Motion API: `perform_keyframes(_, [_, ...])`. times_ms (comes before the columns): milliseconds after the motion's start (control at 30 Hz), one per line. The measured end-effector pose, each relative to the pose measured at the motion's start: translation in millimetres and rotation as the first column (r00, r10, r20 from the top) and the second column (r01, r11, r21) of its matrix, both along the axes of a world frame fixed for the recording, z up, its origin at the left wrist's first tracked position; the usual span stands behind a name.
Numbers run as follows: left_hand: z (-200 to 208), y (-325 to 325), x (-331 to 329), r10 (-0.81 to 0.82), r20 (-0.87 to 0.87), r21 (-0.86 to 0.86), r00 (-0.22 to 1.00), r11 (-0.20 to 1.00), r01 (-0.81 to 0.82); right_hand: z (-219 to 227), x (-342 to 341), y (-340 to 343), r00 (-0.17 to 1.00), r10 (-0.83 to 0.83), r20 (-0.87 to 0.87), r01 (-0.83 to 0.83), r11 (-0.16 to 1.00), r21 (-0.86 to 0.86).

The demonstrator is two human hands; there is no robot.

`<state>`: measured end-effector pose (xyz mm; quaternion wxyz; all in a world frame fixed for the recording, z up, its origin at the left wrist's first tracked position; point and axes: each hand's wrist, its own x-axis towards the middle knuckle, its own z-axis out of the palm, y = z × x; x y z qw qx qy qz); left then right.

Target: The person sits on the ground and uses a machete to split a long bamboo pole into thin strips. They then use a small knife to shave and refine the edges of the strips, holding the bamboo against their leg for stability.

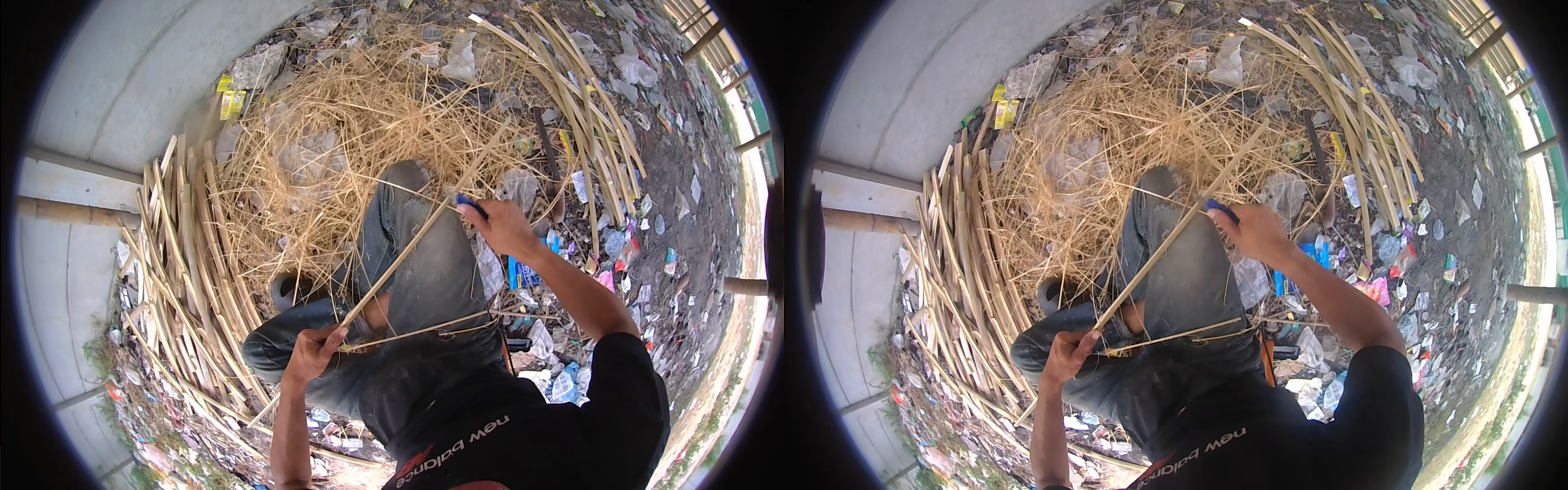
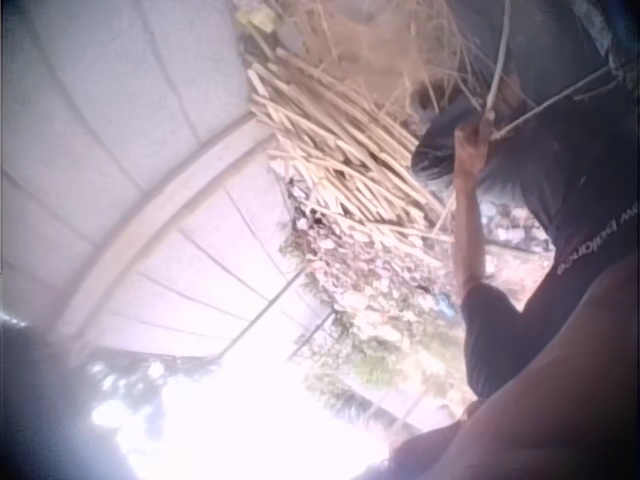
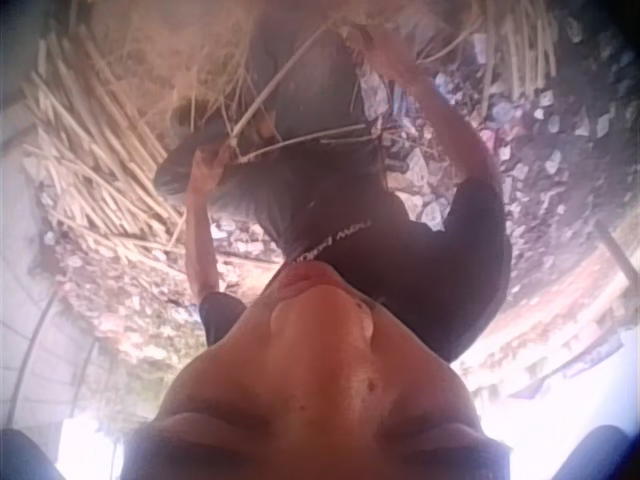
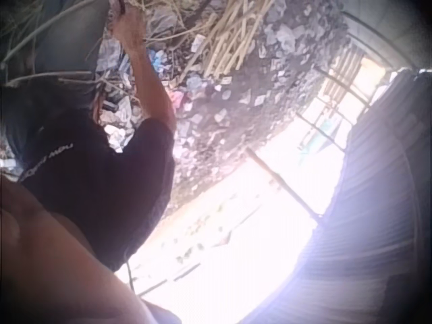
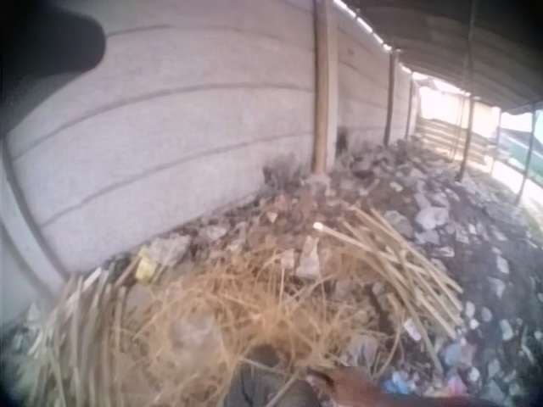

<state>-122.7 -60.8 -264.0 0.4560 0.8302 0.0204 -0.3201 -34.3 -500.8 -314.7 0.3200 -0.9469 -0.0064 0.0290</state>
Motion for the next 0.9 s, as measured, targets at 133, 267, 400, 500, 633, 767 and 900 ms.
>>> perform_keyframes(133, [2,4,5,0.009,0.093,-0.047,0.996,0.999,-0.005,-36,50,-172,0.831,-0.552,0.065,0.556,0.827,-0.08])
perform_keyframes(267, [-9,16,-9,0.046,-0.05,-0.023,0.998,0.999,-0.047,3,44,-156,0.809,-0.575,0.124,0.58,0.814,-0.01])
perform_keyframes(400, [-4,11,-5,0.024,-0.023,0.025,0.999,0.999,-0.024,20,4,-59,0.971,-0.24,-0.014,0.24,0.97,0.04])
perform_keyframes(500, [3,8,-3,-0.002,0.06,0.018,0.998,1.0,0.001,11,-18,1,1.0,0.009,0.004,-0.008,0.999,-0.031])
perform_keyframes(633, [6,16,-4,-0.008,0.084,0.057,0.996,0.998,0.003,-5,16,-33,0.985,-0.171,0.018,0.171,0.985,-0.012])
perform_keyframes(767, [2,9,2,-0.024,0.116,0.054,0.993,0.998,0.018,-9,60,-125,0.905,-0.422,0.047,0.425,0.903,-0.071])
perform_keyframes(900, [-8,13,2,-0.002,0.144,0.038,0.99,0.999,-0.004,22,53,-90,0.926,-0.377,-0.011,0.376,0.925,-0.049])
